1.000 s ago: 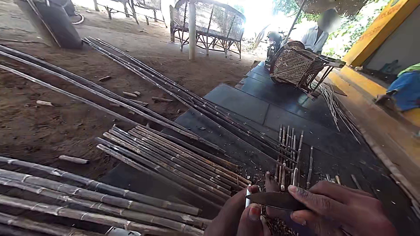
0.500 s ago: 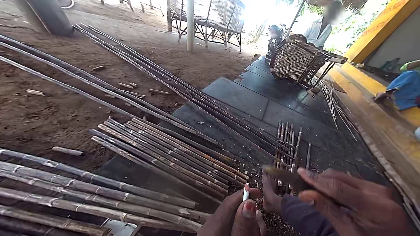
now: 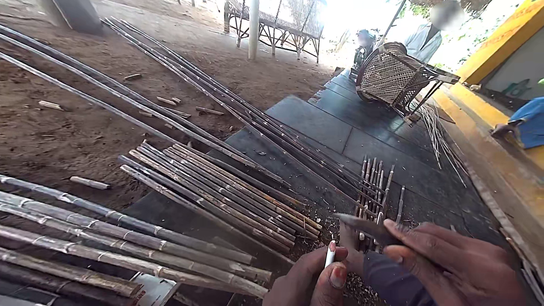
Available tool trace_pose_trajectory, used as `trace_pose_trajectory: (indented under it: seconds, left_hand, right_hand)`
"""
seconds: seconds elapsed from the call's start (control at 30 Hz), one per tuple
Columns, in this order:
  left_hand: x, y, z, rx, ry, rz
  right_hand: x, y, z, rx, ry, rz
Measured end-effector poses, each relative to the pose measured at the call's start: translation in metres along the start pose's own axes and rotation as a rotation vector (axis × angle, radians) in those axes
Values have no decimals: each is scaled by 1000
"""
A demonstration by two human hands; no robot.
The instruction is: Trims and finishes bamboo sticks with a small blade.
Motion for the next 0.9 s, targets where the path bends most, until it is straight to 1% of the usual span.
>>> trace_pose_trajectory:
  seconds: [0.07,0.17,0.23,0.4,0.5,0.57,0.73,0.9]
  left_hand:
    - [0,1,1,-1,6,-11]
    - [2,2,3,-30,-9,-11]
    - [3,2,3,-21,-34,-10]
    - [2,1,3,-12,-14,4]
    - [0,1,1,5,-10,3]
    - [-2,1,2,11,-8,2]
    - [2,4,5,-30,-59,-1]
    - [1,1,2,-9,-55,-21]
  right_hand:
    - [0,3,-2,0,2,46]
    - [9,-1,-2,88,29,84]
    - [11,-4,-2,113,49,84]
    - [11,-6,0,112,48,61]
    - [2,-3,1,46,1,20]
    - [-2,1,0,19,-12,60]
    - [9,-2,-3,122,43,136]
    - [11,-6,-3,132,55,107]
Point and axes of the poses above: each hand's wrist, its own z-axis towards the middle knuckle, its own y-axis out of the back of the hand, x = y × z, the point moved 5 cm from there along z, towards the middle knuckle, and after that the axes turned 2 degrees about z, right-handed, at the moved point
